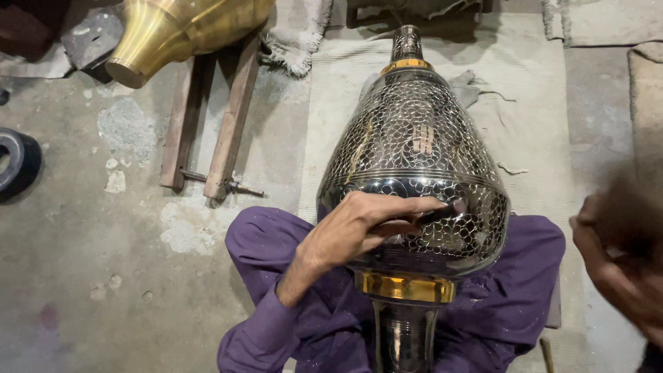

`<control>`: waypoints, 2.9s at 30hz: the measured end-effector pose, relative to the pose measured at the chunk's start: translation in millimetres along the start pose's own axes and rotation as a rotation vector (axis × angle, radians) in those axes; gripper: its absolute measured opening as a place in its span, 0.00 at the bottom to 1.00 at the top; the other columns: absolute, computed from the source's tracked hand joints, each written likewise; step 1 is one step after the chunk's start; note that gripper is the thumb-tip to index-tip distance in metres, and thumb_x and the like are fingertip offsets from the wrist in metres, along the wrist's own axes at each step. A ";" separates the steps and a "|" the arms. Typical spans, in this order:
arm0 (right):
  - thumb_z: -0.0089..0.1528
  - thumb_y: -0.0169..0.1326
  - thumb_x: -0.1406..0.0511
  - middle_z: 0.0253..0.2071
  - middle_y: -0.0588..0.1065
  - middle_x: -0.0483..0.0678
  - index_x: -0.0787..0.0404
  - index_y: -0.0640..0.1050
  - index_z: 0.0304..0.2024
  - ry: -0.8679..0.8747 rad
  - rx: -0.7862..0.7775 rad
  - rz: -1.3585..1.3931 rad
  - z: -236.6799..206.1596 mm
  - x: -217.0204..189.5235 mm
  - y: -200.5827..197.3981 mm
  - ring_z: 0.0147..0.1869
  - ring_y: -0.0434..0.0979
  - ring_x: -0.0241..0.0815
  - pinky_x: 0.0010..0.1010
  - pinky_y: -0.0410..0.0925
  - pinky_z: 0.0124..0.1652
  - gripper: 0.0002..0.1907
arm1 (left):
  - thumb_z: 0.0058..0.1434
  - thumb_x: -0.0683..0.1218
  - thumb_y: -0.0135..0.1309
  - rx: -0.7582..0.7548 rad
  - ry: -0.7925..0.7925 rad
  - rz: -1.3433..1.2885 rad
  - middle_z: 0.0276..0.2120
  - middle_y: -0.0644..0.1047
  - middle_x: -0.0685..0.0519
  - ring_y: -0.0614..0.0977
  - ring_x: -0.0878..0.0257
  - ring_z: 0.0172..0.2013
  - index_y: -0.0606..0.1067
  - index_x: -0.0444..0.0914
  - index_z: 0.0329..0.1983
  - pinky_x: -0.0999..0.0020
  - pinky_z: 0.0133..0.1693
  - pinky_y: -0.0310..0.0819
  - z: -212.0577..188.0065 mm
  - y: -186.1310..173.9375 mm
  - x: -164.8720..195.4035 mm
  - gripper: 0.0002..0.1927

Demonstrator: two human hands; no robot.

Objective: The person sits on the floor with a large brass vessel on their lap and decorates its surface. They hold a punch against the metal and repeatedly strike it with a wooden mallet, working patterned designs into the vessel body section by section.

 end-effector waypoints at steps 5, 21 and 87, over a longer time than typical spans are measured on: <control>0.59 0.60 0.76 0.36 0.78 0.53 0.66 0.72 0.61 0.060 -0.105 -0.031 -17.5 28.1 9.6 0.37 0.82 0.41 0.29 0.73 0.36 0.26 | 0.67 0.39 0.58 -0.057 0.034 0.044 0.51 0.84 0.53 0.89 0.62 0.45 0.70 0.51 0.68 0.66 0.49 0.87 6.7 3.7 -9.8 0.27; 0.55 0.64 0.72 0.51 0.70 0.58 0.59 0.74 0.65 -0.088 0.051 -0.158 -36.1 6.0 0.4 0.52 0.78 0.44 0.29 0.76 0.48 0.35 | 0.64 0.44 0.58 -0.265 0.153 0.140 0.55 0.83 0.62 0.87 0.68 0.44 0.70 0.56 0.67 0.64 0.52 0.86 18.9 16.2 -27.4 0.28; 0.65 0.51 0.66 0.35 0.80 0.40 0.39 0.63 0.71 -0.544 -0.549 -0.767 138.1 -110.3 10.9 0.31 0.77 0.32 0.27 0.76 0.36 0.32 | 0.62 0.34 0.62 0.716 -0.298 -0.012 0.41 0.86 0.49 0.90 0.60 0.40 0.71 0.38 0.65 0.67 0.42 0.86 -47.2 22.2 -10.8 0.28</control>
Point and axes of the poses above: each hand's wrist, its own z-axis towards the middle knuckle, its own y-axis out of the palm, x = y × z, the point moved 6 cm from there along z, towards the middle knuckle
